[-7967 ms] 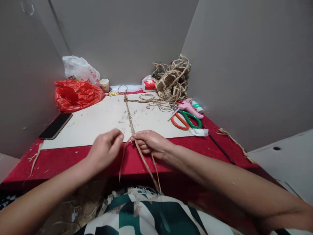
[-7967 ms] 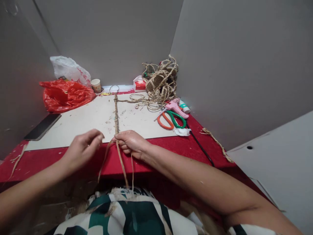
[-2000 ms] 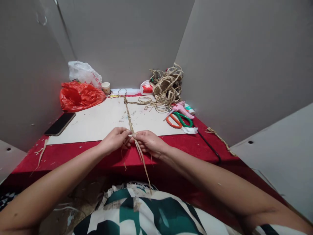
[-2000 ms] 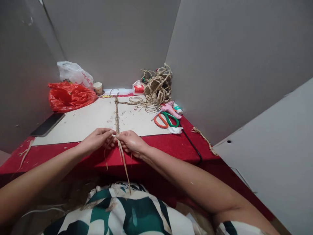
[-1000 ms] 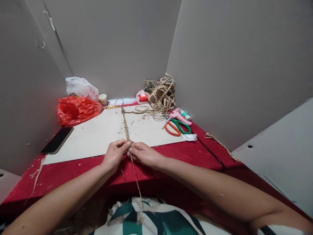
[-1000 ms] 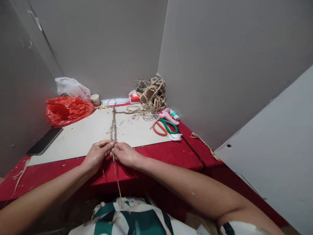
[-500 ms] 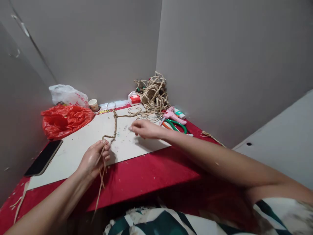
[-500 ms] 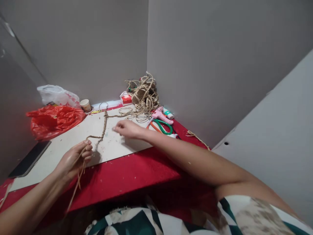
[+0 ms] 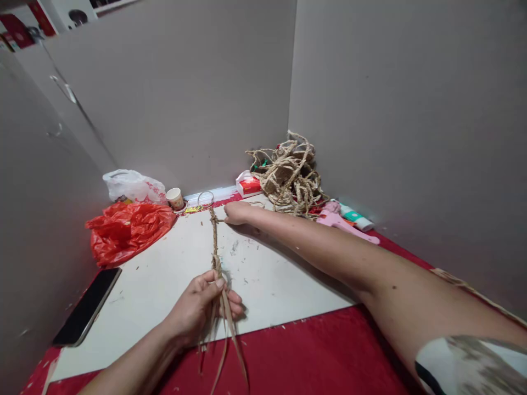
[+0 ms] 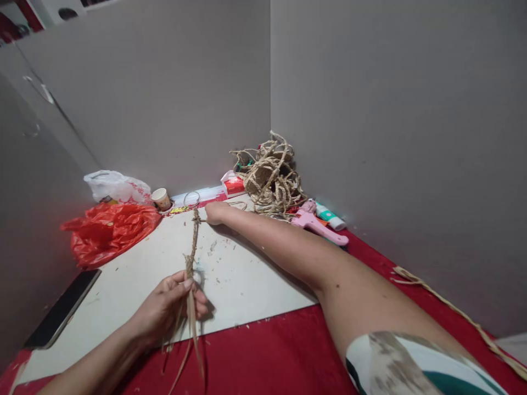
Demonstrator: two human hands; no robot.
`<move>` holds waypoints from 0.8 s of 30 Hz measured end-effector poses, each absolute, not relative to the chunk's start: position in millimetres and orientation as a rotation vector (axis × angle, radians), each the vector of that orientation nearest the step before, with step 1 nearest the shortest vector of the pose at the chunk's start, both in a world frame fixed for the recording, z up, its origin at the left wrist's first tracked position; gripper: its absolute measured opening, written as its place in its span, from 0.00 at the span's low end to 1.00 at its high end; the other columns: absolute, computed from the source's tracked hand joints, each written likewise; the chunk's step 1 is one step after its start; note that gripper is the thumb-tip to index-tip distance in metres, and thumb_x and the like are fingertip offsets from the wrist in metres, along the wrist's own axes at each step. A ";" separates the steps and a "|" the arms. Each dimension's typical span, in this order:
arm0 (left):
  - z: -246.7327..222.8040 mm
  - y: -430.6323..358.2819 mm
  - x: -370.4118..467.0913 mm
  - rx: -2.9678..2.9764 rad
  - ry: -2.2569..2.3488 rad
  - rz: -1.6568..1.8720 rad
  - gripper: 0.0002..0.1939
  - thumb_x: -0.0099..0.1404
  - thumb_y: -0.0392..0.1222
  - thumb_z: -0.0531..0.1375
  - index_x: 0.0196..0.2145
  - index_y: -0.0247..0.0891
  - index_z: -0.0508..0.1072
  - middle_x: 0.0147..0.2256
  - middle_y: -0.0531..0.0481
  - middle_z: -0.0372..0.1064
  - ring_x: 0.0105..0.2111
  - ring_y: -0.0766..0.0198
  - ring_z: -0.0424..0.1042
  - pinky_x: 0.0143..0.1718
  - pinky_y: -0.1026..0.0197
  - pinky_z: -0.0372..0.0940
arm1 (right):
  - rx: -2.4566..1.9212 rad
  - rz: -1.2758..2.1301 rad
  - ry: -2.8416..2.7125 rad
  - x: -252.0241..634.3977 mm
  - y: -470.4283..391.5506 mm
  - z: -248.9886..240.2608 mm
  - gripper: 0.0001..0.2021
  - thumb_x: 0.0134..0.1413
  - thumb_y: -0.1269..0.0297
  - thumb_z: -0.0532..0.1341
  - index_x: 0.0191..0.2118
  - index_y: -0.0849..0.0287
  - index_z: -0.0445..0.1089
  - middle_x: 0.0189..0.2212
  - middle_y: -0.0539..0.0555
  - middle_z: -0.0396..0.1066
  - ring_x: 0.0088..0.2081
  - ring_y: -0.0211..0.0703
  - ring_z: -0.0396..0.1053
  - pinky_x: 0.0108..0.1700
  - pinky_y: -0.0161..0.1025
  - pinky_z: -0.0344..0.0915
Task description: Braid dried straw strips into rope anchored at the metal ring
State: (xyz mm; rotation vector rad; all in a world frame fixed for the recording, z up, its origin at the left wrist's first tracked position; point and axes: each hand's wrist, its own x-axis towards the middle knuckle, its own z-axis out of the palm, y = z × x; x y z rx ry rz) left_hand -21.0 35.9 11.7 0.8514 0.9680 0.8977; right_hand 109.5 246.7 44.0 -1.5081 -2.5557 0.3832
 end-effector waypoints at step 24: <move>10.8 50.3 -45.7 0.827 1.067 1.016 0.10 0.61 0.45 0.60 0.29 0.37 0.63 0.19 0.61 0.50 0.13 0.78 0.46 0.11 0.73 0.50 | -0.859 0.068 -1.752 107.2 309.5 169.5 0.12 0.59 0.73 0.53 0.27 0.56 0.51 0.27 0.48 0.60 0.30 0.28 0.58 0.36 0.26 0.56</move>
